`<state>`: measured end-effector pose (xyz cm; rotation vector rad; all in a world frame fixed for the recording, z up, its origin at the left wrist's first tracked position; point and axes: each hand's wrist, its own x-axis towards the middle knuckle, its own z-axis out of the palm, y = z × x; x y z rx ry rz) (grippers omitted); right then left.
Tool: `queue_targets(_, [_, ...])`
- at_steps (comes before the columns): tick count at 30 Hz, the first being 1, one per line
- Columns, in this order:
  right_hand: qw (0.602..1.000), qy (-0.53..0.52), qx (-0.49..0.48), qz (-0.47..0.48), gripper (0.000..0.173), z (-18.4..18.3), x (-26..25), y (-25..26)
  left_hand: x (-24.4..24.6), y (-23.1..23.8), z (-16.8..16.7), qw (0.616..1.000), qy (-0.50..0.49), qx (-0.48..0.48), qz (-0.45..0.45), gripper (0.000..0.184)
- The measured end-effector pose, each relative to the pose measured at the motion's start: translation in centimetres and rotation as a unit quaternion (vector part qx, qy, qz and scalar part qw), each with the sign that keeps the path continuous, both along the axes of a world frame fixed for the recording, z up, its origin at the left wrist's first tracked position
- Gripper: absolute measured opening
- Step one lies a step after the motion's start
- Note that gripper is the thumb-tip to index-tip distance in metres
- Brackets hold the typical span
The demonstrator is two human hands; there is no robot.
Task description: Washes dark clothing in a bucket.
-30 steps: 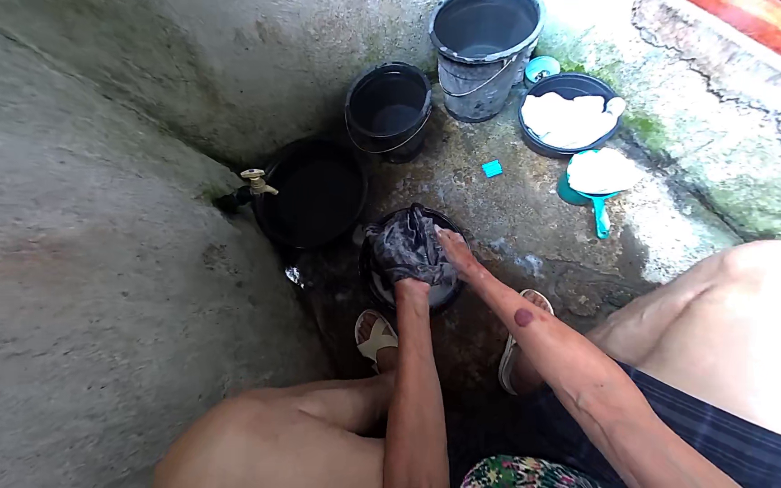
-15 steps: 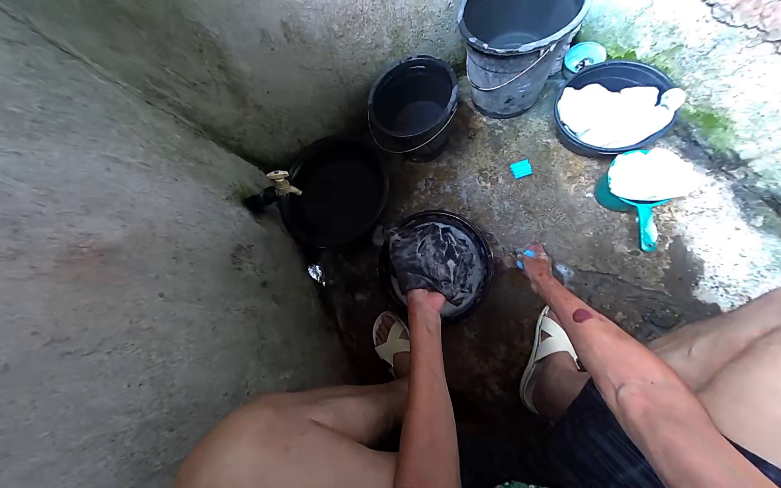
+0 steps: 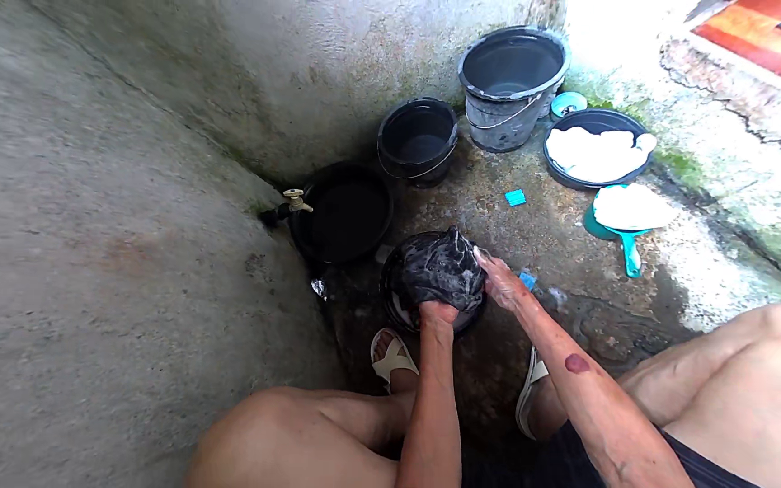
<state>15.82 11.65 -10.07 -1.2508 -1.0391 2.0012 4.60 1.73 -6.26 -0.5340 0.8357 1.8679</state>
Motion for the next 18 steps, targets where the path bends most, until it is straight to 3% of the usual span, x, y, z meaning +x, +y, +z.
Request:
queue_targets(2, [0.997, 0.009, 0.054, -0.062, 0.041, 0.3, -0.6, 0.5, 0.0, -0.3, -0.9, 0.995, 0.043, -0.079, -0.044, 0.025])
queue_targets(4, [0.993, -0.011, 0.091, -0.079, 0.046, 0.6, -0.7, 1.6, -0.4, -2.0, -2.4, 0.949, 0.166, -0.176, -0.202, 0.026])
queue_targets(5, [0.992, -0.028, 0.106, -0.066, 0.050, 1.0, -0.7, 2.4, -1.0, -3.2, -2.9, 0.889, 0.247, -0.212, -0.321, 0.030])
queue_targets(7, [0.990, -0.046, 0.131, -0.025, 0.051, 2.7, -0.7, 3.7, -3.5, -4.9, -2.4, 0.715, 0.354, -0.235, -0.555, 0.044])
queue_targets(8, [0.988, -0.050, 0.143, -0.004, 0.049, 3.8, -0.6, 4.0, -4.7, -5.3, -1.9, 0.650, 0.382, -0.236, -0.613, 0.046])
queue_targets(9, [0.987, -0.049, 0.154, 0.019, 0.047, 5.0, -0.5, 4.2, -5.9, -5.5, -1.0, 0.625, 0.403, -0.233, -0.627, 0.043])
queue_targets(11, [0.979, -0.045, 0.185, 0.066, 0.046, 7.1, -0.2, 4.6, -8.2, -5.1, 2.1, 0.669, 0.428, -0.191, -0.578, 0.037])
queue_targets(14, [0.963, -0.043, 0.231, 0.135, 0.042, 11.0, 0.1, 4.6, -10.4, -3.9, 7.2, 0.735, 0.522, -0.112, -0.419, 0.032])
queue_targets(16, [0.953, -0.031, 0.238, 0.187, 0.037, 13.8, 0.1, 4.1, -10.9, -1.9, 8.5, 0.730, 0.604, -0.053, -0.316, 0.036])
queue_targets(18, [0.943, -0.021, 0.239, 0.230, 0.034, 15.8, -0.1, 3.5, -10.8, 0.3, 8.6, 0.721, 0.630, 0.001, -0.288, 0.051])
